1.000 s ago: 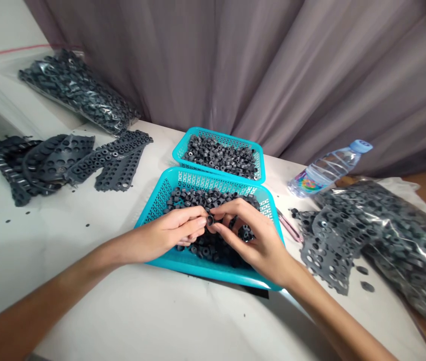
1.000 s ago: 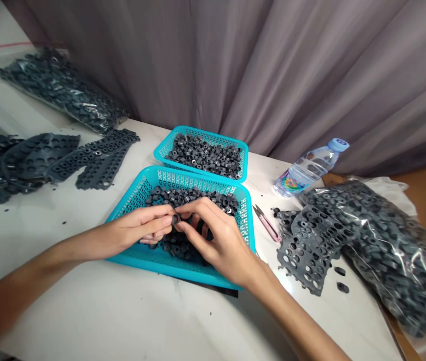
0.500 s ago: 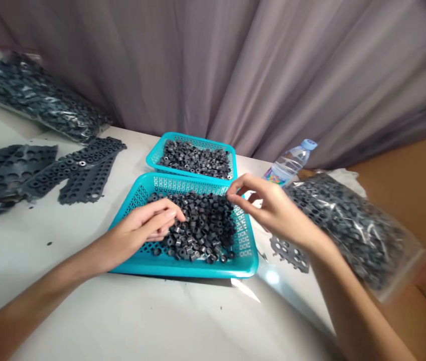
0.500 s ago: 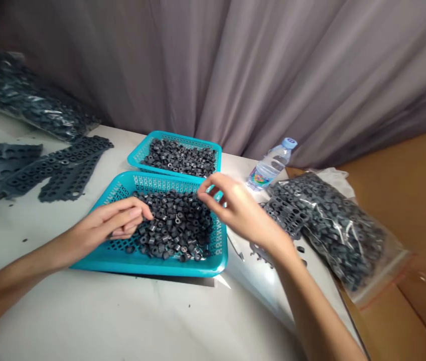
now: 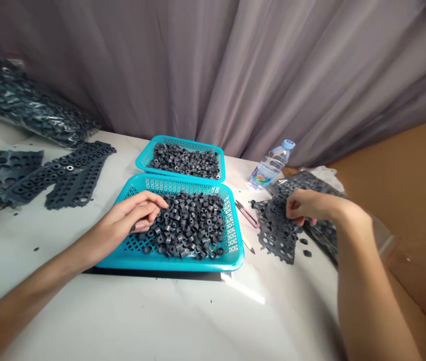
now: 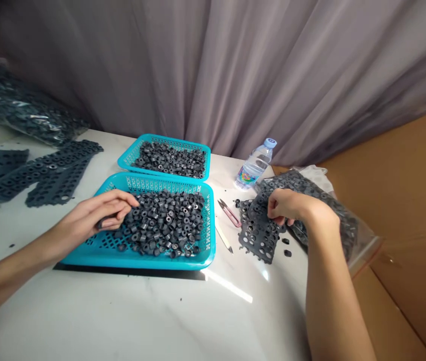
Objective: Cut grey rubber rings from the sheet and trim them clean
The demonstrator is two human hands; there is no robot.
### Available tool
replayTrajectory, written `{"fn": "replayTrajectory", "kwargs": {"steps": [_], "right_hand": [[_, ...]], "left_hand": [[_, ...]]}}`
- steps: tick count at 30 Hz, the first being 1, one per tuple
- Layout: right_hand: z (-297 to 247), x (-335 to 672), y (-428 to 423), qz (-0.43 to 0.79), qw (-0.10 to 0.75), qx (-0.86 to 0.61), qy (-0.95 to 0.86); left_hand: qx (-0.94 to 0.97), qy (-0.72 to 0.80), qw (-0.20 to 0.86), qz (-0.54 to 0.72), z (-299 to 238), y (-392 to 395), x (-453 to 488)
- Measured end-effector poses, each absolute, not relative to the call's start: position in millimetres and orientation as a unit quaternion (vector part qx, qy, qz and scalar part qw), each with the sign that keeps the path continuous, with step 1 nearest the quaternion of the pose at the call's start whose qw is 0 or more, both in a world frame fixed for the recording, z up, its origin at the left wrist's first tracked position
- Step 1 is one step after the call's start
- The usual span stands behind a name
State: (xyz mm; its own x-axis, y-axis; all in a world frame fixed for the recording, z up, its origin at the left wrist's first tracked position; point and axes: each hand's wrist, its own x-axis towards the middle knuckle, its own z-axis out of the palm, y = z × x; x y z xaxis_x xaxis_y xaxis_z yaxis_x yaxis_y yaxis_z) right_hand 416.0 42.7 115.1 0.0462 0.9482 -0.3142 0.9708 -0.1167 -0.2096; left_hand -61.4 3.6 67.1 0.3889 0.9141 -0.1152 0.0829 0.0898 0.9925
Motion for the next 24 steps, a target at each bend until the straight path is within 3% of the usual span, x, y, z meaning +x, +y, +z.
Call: {"fn": "replayTrajectory", "kwargs": {"steps": [6, 12, 15, 18, 21, 24], "right_hand": [[84.3, 410.3, 62.6, -0.281, 0.170, 0.756, 0.565], [88.7, 409.5, 58.5, -0.265, 0.198, 0.757, 0.564], [108.6, 382.9, 45.1, -0.180, 0.180, 0.737, 0.626], [128.2, 322.4, 21.3, 0.010, 0.014, 0.636, 0.772], [128.9, 244.5, -4.3, -0.059, -0.194, 0.501, 0.842], [107.9, 182.9, -19.5, -0.158, -0.279, 0.423, 0.847]], "left_hand": [[0.602, 0.407, 0.603, 0.329, 59.5, 5.0, -59.5], [0.588, 0.418, 0.636, 0.276, 66.6, 1.1, -57.3], [0.587, 0.422, 0.634, 0.276, 69.2, -2.0, -57.5], [0.590, 0.424, 0.632, 0.269, 71.0, -5.7, -57.1], [0.585, 0.422, 0.641, 0.263, 72.1, -9.6, -55.6], [0.583, 0.419, 0.645, 0.260, 72.6, -12.0, -54.0]]}}
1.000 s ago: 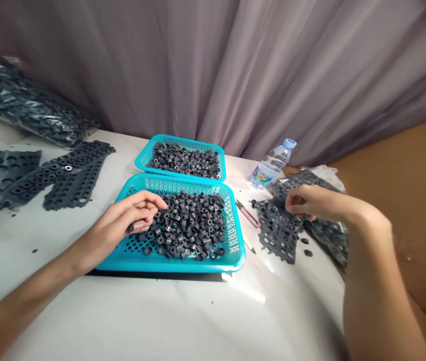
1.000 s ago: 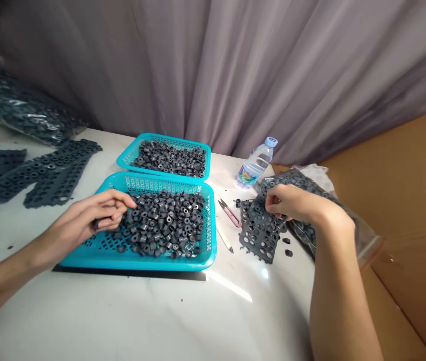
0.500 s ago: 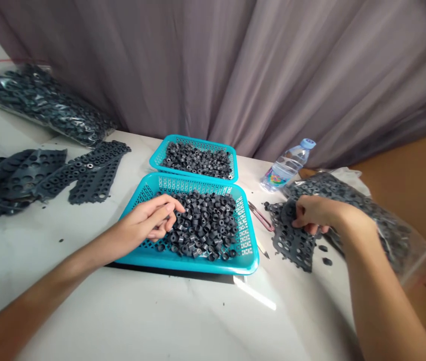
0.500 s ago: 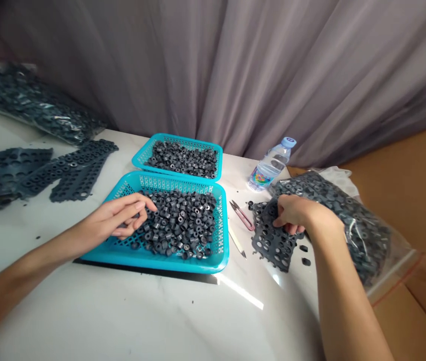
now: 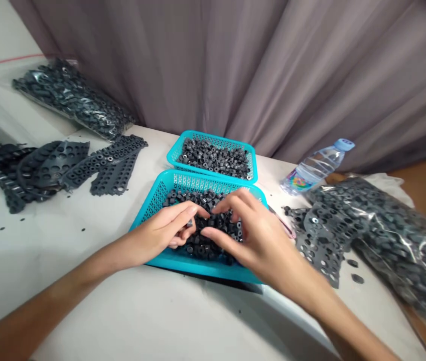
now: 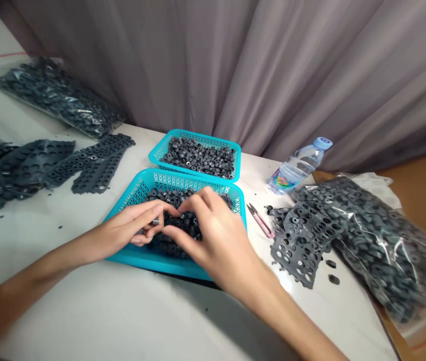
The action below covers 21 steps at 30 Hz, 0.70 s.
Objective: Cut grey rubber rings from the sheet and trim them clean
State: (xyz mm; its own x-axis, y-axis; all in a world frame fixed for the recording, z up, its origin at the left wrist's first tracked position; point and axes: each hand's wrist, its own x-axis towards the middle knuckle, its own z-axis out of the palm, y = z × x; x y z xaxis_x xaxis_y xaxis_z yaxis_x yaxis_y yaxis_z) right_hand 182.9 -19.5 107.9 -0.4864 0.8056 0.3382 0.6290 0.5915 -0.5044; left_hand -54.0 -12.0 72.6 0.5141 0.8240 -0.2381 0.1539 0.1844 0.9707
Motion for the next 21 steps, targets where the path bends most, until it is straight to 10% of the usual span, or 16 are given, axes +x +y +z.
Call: {"fn": "replayTrajectory", "kwargs": {"steps": [21], "right_hand": [[77.2, 163.2, -8.1, 0.540, 0.297, -0.401, -0.677]], "left_hand": [[0.587, 0.394, 0.665, 0.241, 71.0, -11.7, -52.4]]}}
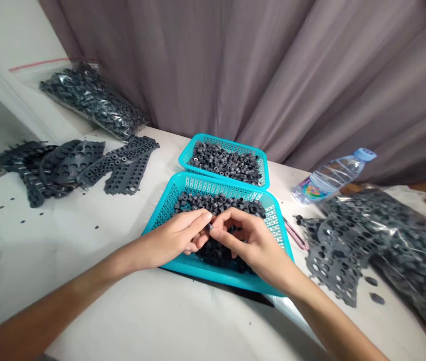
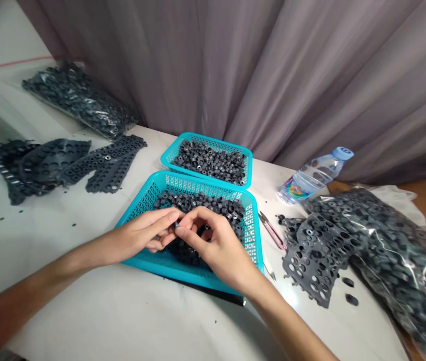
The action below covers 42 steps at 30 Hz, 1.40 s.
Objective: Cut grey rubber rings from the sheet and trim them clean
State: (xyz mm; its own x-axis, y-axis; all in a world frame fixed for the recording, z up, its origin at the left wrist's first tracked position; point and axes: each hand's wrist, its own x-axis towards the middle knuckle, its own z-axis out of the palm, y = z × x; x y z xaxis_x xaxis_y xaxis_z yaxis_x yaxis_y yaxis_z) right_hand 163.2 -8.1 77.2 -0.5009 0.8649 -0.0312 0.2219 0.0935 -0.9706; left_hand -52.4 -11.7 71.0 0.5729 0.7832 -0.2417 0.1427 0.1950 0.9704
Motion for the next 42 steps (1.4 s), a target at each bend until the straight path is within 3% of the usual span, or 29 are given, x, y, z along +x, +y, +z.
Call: {"fn": "replayTrajectory", "kwargs": {"steps": [12, 34, 42], "right_hand": [[66.9, 175.1, 4.4, 0.599, 0.311, -0.409, -0.615], [67.5, 168.7, -6.3, 0.453, 0.340, -0.420, -0.709], [67.0, 170.3, -4.0, 0.478, 0.347, -0.397, -0.703]], "left_hand": [[0.566, 0.359, 0.697, 0.253, 62.8, -9.6, -55.8], [0.560, 0.338, 0.714, 0.251, 57.9, -7.3, -56.4], [0.576, 0.357, 0.694, 0.243, 65.3, -7.0, -54.5]]}}
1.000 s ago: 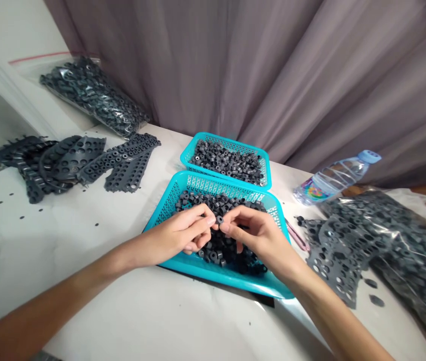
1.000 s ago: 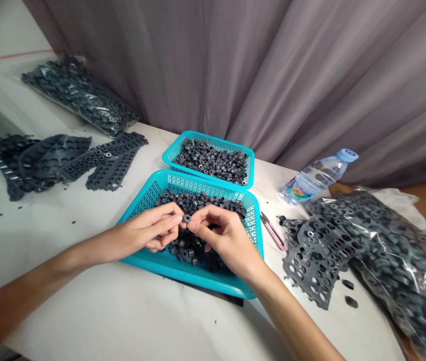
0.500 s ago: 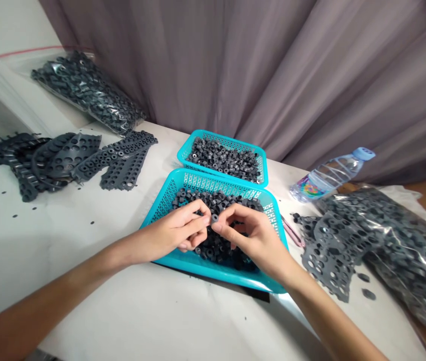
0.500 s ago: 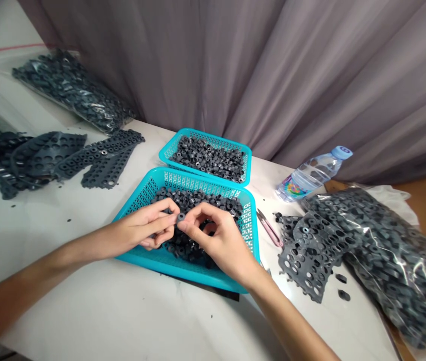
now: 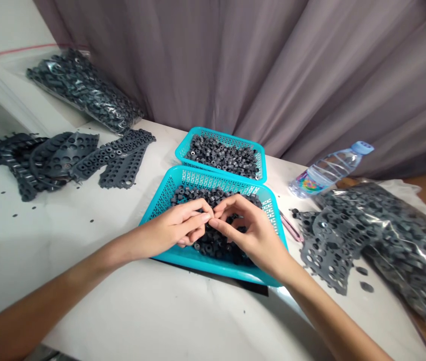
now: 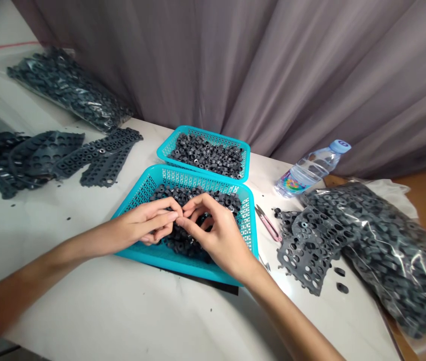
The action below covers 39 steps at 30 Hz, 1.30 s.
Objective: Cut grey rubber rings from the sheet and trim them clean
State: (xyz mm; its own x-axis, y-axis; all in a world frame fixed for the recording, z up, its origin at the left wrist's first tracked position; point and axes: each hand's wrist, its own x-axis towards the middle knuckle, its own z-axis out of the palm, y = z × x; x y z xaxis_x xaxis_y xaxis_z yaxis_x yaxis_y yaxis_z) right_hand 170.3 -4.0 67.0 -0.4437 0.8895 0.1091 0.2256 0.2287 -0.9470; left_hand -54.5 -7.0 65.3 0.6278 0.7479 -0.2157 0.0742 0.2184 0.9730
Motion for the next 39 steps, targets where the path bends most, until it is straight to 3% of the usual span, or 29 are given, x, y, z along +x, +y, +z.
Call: {"fn": "replayTrajectory", "kwargs": {"steps": [7, 15, 20, 23, 28, 32, 36, 39], "right_hand": [[62.2, 175.3, 0.7, 0.441, 0.355, -0.450, -0.691], [54.2, 176.0, -2.4, 0.222, 0.200, -0.471, -0.830], [53.2, 175.0, -3.7, 0.188, 0.184, -0.464, -0.846], [58.8, 175.5, -2.3, 0.229, 0.238, -0.464, -0.822], [70.0, 176.2, 1.0, 0.422, 0.355, -0.453, -0.700], [72.4, 176.8, 3.2, 0.524, 0.367, -0.445, -0.627], [72.9, 177.0, 4.3, 0.544, 0.370, -0.438, -0.613], [72.7, 176.5, 3.7, 0.549, 0.368, -0.436, -0.611]], "left_hand": [[0.574, 0.385, 0.662, 0.290, 57.4, -4.0, -54.9], [0.545, 0.401, 0.658, 0.330, 52.1, -1.3, -51.7], [0.559, 0.398, 0.656, 0.314, 51.9, -3.8, -53.2], [0.565, 0.403, 0.645, 0.322, 52.5, -4.3, -53.0], [0.585, 0.407, 0.627, 0.315, 56.1, -5.2, -53.2], [0.628, 0.408, 0.605, 0.271, 66.7, -10.9, -54.0], [0.701, 0.453, 0.489, 0.252, 80.2, -19.7, -51.4], [0.712, 0.471, 0.464, 0.236, 85.5, -24.5, -48.4]]}}
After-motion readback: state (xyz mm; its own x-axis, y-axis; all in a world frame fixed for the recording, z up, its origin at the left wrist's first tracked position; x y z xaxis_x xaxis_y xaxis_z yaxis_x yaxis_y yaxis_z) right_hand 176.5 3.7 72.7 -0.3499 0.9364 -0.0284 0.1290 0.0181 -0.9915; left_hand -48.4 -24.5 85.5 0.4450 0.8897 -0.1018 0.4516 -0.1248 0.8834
